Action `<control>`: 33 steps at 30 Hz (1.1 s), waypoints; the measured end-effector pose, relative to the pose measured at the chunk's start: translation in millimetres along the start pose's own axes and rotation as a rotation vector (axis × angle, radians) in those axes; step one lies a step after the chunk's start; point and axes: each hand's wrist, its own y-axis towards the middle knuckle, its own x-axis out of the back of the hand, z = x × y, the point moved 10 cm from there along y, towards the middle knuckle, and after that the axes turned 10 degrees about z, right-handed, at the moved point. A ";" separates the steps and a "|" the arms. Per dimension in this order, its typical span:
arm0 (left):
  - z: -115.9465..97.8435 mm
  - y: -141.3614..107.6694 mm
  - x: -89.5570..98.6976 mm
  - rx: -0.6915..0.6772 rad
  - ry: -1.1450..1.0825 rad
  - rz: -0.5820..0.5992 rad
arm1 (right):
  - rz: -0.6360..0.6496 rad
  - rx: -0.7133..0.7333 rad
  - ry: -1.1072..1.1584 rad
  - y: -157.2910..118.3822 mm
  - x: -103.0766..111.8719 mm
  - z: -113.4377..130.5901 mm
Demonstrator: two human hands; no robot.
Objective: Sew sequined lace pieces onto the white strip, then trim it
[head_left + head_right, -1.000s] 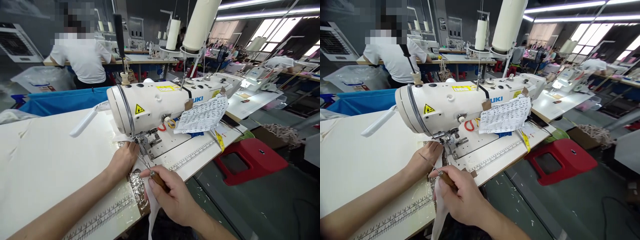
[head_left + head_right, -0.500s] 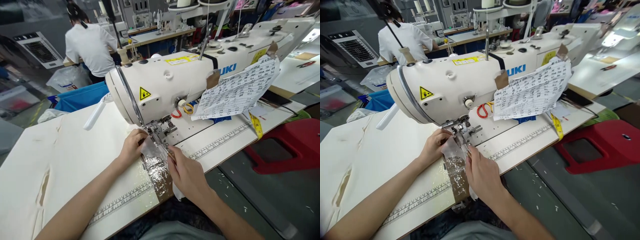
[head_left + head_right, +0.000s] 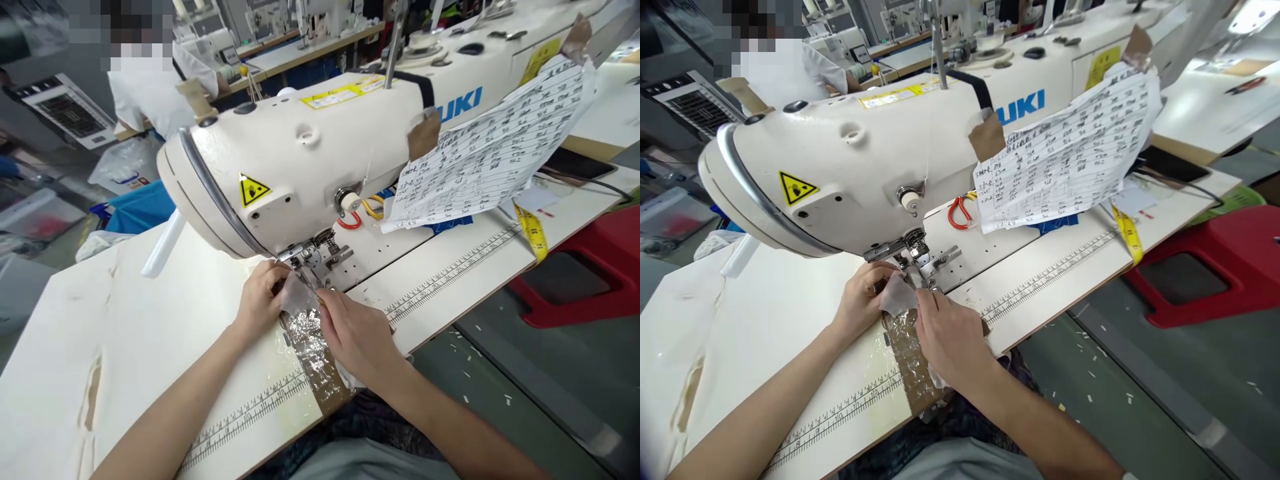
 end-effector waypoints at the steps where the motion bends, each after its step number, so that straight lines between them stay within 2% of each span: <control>1: -0.4 0.2 -0.7 -0.003 0.010 0.001 | 0.009 -0.007 -0.004 0.9 -0.8 -0.3; 8: -0.4 2.9 -6.5 0.035 0.102 0.020 | -0.008 0.014 -0.014 0.3 -0.9 0.8; 12: 6.4 3.9 -6.4 0.079 0.035 0.045 | -0.019 0.037 0.044 -1.3 -1.2 0.6; 17: 9.2 1.5 -1.3 0.090 -0.027 0.016 | -0.001 0.012 0.027 -0.7 -0.8 -0.9; 22: -7.9 0.1 1.3 -0.065 0.071 -0.043 | 0.002 -0.002 -0.022 2.7 -2.1 -0.1; 25: -22.0 -1.5 -0.4 -0.171 0.165 -0.035 | -0.025 0.003 -0.037 1.6 -0.8 1.2; 28: -34.1 -5.1 -4.3 -0.237 0.203 0.038 | -0.068 0.008 0.014 -12.3 7.8 -0.1; 30: -40.6 -8.9 -7.2 -0.252 0.229 0.090 | -0.064 0.008 0.153 -30.1 15.2 -4.6; 33: -43.7 -13.1 -16.5 -0.202 0.338 0.175 | 0.059 0.011 0.416 -61.7 17.1 -10.5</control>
